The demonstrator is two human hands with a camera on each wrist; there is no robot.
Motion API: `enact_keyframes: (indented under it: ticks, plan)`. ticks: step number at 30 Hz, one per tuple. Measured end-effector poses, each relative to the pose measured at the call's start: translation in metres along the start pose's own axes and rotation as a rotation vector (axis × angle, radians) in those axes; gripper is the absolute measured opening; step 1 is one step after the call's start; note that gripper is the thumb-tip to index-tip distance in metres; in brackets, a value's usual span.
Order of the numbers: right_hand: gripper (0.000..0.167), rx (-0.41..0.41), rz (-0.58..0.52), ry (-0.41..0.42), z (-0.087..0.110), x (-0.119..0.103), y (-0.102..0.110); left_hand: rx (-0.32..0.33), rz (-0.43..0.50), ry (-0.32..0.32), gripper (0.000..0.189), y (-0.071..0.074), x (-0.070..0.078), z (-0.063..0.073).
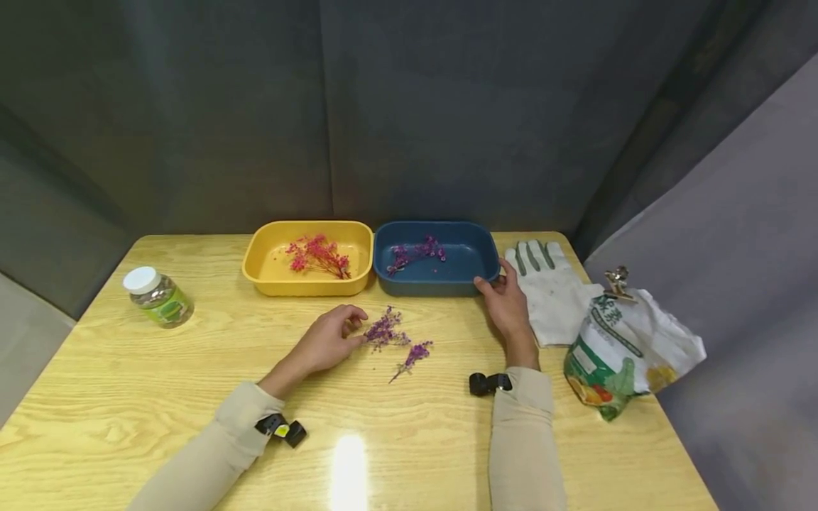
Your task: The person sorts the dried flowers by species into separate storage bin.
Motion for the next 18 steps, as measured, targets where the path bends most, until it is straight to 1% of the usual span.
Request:
enact_keyframes:
  ticks: [5, 10, 18]
  plan:
    - [0.083, -0.003, 0.002, 0.006, 0.0005, 0.0002, -0.0015, -0.018, -0.099, -0.006, 0.026, -0.0013, -0.0029, 0.0019]
    - [0.084, -0.003, 0.003, 0.005, 0.0004, 0.0001, -0.0011, -0.014, -0.164, -0.012, 0.02, -0.0027, -0.0037, 0.0035]
    - [0.081, -0.008, 0.004, -0.002, -0.0006, -0.0001, -0.0008, -0.01, -0.189, 0.003, 0.02, -0.0061, -0.0046, 0.004]
Point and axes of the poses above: each hand's wrist, its own z-axis away from the middle knuckle, its own y-axis out of the back of the hand, x = y × z, the point moved 3 cm from there along -z, towards the middle knuckle, and after that the axes turned 4 degrees about x, right-handed, at the moved point
